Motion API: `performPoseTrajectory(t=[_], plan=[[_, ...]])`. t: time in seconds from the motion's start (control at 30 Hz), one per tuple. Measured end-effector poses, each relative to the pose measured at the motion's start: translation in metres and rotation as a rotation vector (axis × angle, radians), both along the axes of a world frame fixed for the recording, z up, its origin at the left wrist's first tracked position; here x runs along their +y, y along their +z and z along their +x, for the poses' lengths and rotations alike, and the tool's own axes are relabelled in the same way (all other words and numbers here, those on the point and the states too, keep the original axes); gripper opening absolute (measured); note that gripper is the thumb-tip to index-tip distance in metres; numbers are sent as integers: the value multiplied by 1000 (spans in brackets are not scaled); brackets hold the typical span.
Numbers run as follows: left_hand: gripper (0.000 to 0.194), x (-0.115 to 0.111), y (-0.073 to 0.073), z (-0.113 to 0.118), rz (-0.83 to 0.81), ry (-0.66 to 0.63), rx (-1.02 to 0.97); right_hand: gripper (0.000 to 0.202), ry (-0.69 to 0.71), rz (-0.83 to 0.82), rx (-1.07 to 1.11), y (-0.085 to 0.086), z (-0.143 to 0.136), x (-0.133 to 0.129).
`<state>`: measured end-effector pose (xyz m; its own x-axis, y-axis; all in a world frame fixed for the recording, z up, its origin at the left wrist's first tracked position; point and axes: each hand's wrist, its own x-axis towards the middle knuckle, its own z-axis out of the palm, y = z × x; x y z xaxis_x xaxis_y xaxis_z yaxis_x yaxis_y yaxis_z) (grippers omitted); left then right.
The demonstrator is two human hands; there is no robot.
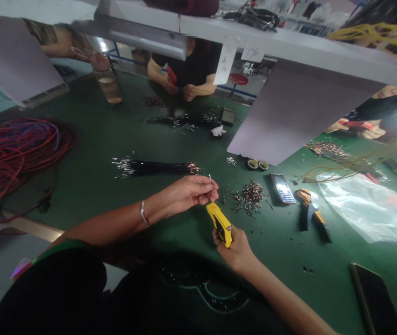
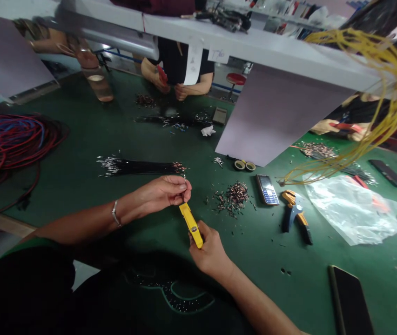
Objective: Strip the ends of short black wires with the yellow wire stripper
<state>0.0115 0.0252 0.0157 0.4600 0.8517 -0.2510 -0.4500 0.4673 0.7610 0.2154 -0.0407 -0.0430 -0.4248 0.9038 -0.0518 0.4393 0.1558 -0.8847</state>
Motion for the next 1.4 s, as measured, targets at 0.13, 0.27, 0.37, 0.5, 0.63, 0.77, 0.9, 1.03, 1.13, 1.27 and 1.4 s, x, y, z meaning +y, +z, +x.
performPoseTrajectory(t=[0.13,0.27,0.37,0.5,0.63,0.77,0.9,1.03,1.13,1.27,1.4], plan=[[10,1,-2,0,0,-5,-20,4,10,-24,15,0,-2,0],[10,1,-2,-2,-25,24,-24,5,7,-45,6,3,-5,1],[9,2,-1,-2,-31,38,-13,5,5,-52,2,6,-8,2],[10,5,-4,-2,-63,54,-3,4,3,-83,2,10,-10,4],[8,10,-10,-3,-78,89,5,4,2,-112,4,11,-12,8],[4,16,-15,-2,-111,108,-4,5,-9,-142,35,8,-12,12],[5,21,-20,-3,-138,125,-63,9,-20,-245,143,-1,-9,17],[11,24,-25,-4,-156,131,-104,13,2,-428,365,-9,-5,24],[13,24,-25,-4,-161,139,-113,14,37,-550,584,-8,-4,28],[17,23,-21,-2,-150,162,-118,13,123,-715,843,-1,-6,28],[17,21,-16,0,-135,162,-123,13,196,-794,972,6,-4,26]])
